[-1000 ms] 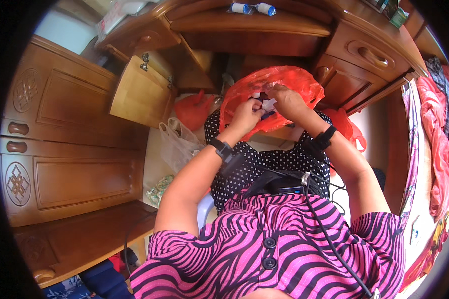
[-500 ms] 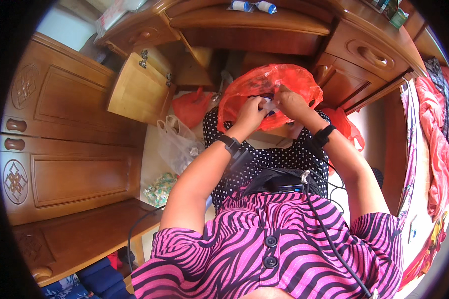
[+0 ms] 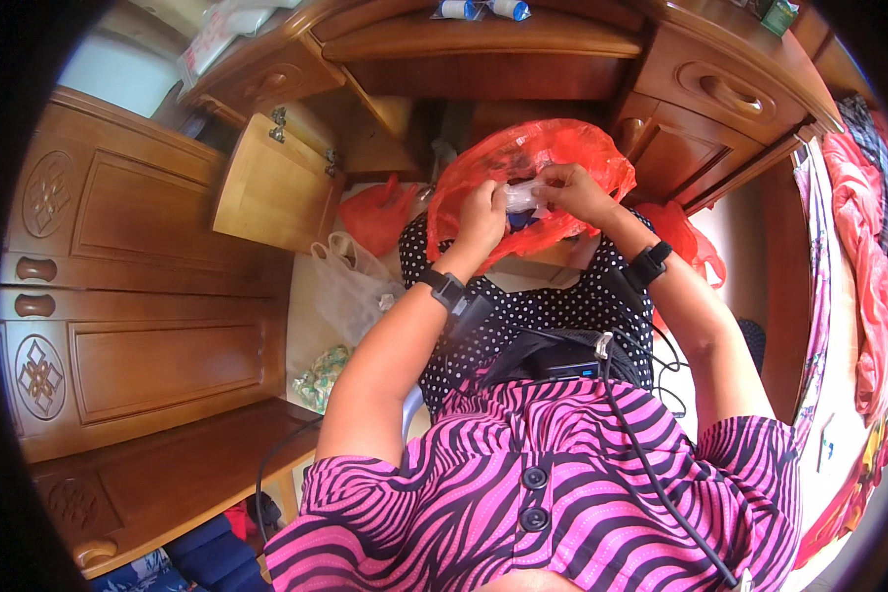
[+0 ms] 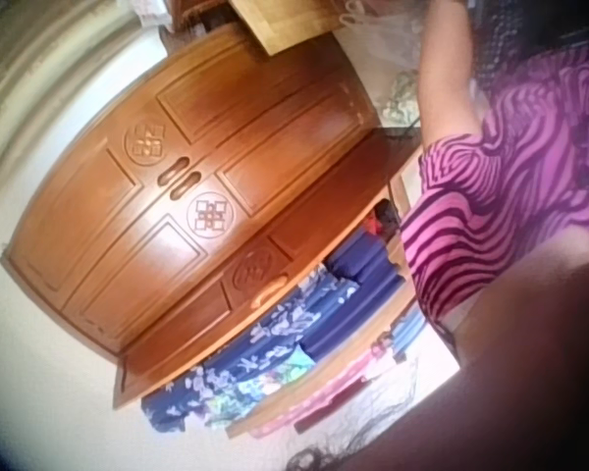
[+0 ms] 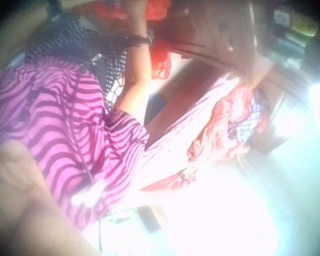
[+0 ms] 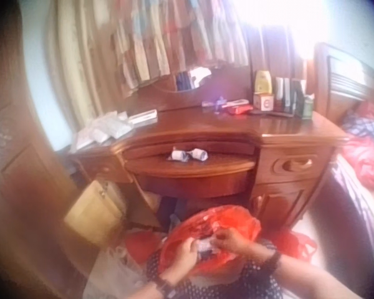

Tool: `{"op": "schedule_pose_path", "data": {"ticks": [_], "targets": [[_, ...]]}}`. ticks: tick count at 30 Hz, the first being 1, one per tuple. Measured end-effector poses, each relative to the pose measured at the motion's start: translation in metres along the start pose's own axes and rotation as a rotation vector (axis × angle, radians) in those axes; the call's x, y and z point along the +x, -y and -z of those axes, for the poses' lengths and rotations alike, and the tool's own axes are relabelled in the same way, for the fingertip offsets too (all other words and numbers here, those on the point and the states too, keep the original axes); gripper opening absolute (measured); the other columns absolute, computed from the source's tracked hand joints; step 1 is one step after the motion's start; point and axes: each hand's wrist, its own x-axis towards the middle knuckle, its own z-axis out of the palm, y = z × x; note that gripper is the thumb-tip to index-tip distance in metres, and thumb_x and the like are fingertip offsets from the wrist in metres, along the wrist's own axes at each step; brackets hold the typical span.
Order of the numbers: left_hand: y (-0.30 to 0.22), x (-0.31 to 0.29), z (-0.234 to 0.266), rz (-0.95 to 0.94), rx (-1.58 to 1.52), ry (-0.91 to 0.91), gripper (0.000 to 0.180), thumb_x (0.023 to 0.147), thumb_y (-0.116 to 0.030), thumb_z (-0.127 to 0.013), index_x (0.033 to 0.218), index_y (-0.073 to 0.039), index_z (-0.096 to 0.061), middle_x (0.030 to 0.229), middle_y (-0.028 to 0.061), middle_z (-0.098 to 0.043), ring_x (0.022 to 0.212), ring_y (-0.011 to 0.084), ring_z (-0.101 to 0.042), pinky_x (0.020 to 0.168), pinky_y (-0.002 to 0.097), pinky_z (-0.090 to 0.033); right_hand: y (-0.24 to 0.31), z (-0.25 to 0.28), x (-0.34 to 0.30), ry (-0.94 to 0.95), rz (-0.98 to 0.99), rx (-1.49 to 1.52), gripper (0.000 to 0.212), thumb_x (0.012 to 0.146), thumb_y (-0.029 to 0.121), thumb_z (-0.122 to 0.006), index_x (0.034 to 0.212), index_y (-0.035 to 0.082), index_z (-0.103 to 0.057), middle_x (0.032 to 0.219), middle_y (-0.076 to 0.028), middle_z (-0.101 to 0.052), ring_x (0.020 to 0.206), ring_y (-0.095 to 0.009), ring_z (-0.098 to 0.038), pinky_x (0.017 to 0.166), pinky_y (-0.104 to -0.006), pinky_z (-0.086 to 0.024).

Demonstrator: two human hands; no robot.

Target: Sorting small items from a red plastic bag onto a vanity desk.

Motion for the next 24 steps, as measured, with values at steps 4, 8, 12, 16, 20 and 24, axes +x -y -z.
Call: {"op": "schedule_pose_path", "data": {"ticks": [4, 8, 12, 16, 20, 24], "targets": [[-0.001, -0.007, 0.002, 0.022, -0.117, -0.080, 0.021, 0.094, -0.019, -0.057, 0.094, 0.001, -0.062, 0.081, 0.0136, -0.066, 0.075, 0.0221, -0.063, 0.072, 0.0354, -0.049, -0.005, -0.009, 0.002, -0.058, -0.019, 0.219, 0.016, 0.088, 0.015, -0.064, 0.092, 0.000, -0.068, 0.080, -0.010, -0.065, 0.073, -0.016, -0.060, 0.069, -0.0329, -0.050], [-0.007, -0.005, -0.001, -0.137, -0.185, -0.119, 0.014, 0.091, -0.013, -0.062, 0.092, 0.001, -0.063, 0.083, 0.0084, -0.067, 0.075, 0.0167, -0.062, 0.071, 0.0312, -0.049, -0.009, -0.009, 0.001, -0.049, -0.042, 0.105, 0.021, 0.089, 0.019, -0.064, 0.094, -0.001, -0.067, 0.078, -0.011, -0.064, 0.070, -0.015, -0.059, 0.067, -0.0326, -0.049], [-0.006, -0.003, 0.010, -0.045, -0.165, 0.138, 0.010, 0.089, -0.009, -0.064, 0.089, 0.001, -0.065, 0.081, 0.0033, -0.066, 0.076, 0.0106, -0.060, 0.070, 0.0266, -0.048, 0.015, -0.005, -0.003, -0.011, -0.058, 0.089, 0.024, 0.088, 0.020, -0.067, 0.098, -0.001, -0.067, 0.081, -0.013, -0.065, 0.074, -0.017, -0.060, 0.070, -0.0329, -0.049], [-0.003, -0.002, 0.011, -0.022, -0.204, 0.092, 0.012, 0.090, -0.009, -0.063, 0.091, 0.003, -0.066, 0.079, 0.0026, -0.066, 0.076, 0.0087, -0.060, 0.071, 0.0254, -0.048, 0.018, -0.008, -0.004, -0.064, 0.024, 0.026, 0.026, 0.083, 0.018, -0.068, 0.101, 0.000, -0.067, 0.085, -0.015, -0.066, 0.080, -0.020, -0.063, 0.072, -0.0341, -0.050], [-0.009, -0.004, 0.010, 0.048, -0.255, 0.064, 0.014, 0.091, -0.010, -0.062, 0.094, 0.003, -0.067, 0.081, 0.0035, -0.067, 0.077, 0.0083, -0.060, 0.072, 0.0245, -0.048, 0.011, -0.006, -0.006, -0.141, 0.066, -0.073, 0.024, 0.080, 0.013, -0.065, 0.100, -0.001, -0.066, 0.088, -0.017, -0.067, 0.083, -0.029, -0.066, 0.074, -0.0369, -0.051], [0.005, -0.003, 0.013, 0.026, -0.259, -0.047, 0.011, 0.089, -0.007, -0.063, 0.092, 0.003, -0.067, 0.082, 0.0014, -0.067, 0.075, 0.0074, -0.059, 0.071, 0.0233, -0.048, 0.010, -0.002, -0.002, -0.142, -0.031, -0.220, 0.024, 0.079, 0.011, -0.063, 0.100, 0.002, -0.067, 0.091, -0.017, -0.068, 0.092, -0.035, -0.064, 0.080, -0.0395, -0.051]]}}
